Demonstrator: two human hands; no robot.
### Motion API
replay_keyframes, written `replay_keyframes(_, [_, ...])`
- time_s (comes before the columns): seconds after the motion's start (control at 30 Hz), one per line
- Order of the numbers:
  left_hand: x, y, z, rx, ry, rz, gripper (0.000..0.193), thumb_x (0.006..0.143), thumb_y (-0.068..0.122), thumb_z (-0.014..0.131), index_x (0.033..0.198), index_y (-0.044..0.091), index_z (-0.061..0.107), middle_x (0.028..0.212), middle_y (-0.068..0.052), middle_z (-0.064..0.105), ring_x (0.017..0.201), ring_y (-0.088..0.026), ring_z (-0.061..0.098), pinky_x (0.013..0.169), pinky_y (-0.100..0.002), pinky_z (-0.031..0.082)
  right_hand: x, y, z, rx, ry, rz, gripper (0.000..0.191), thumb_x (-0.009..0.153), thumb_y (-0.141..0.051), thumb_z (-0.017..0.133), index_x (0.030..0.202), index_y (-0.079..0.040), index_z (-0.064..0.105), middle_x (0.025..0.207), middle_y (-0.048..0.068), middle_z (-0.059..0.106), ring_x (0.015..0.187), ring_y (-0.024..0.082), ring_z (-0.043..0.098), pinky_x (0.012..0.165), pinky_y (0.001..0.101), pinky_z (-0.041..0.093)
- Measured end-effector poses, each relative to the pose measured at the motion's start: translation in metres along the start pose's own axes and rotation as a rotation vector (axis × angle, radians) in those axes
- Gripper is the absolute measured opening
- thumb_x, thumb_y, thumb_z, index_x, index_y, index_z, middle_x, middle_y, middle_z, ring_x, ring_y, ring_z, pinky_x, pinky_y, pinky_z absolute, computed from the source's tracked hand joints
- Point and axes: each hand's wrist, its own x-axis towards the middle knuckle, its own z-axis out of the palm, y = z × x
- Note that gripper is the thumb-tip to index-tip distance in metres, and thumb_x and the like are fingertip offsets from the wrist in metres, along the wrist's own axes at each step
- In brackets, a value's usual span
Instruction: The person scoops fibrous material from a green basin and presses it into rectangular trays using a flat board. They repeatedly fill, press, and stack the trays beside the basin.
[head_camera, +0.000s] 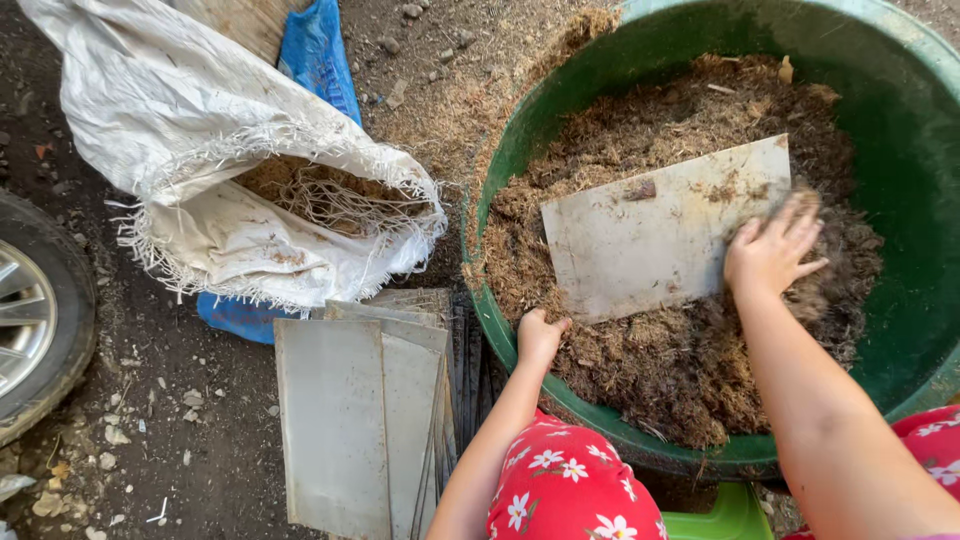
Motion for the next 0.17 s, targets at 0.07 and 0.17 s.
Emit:
replay_keyframes(0.07, [0.000, 0.000, -0.001, -0.020, -0.040, -0.054, 0.058, 0.079, 0.025, 0.085, 0.118, -0.013, 0.066, 0.114, -0.031, 0.071, 0.106, -0.040, 0.072, 0.093, -0.042, 0.054, 0.014, 0.001, 0.009, 0.074, 0.043, 0.043, 0.070, 0.111, -0.042, 0.026, 0.169, -0.015, 0.000, 0.175, -0.001, -0.007, 0.161, 0.020, -0.005, 0.127, 0.0638, -0.004])
replay_keyframes(0.17, [-0.006, -0.004, 0.002, -0.015, -0.032, -0.059, 0.061, 0.078, 0.024, 0.086, 0.122, -0.012, 0.064, 0.117, -0.031, 0.070, 0.110, -0.039, 0.069, 0.095, -0.042, 0.052, -0.018, 0.013, 0.069, 0.069, 0.087, -0.067, 0.068, 0.114, -0.043, 0.025, 0.169, -0.010, 0.003, 0.178, -0.001, -0.005, 0.164, 0.016, -0.004, 0.130, 0.0619, -0.004])
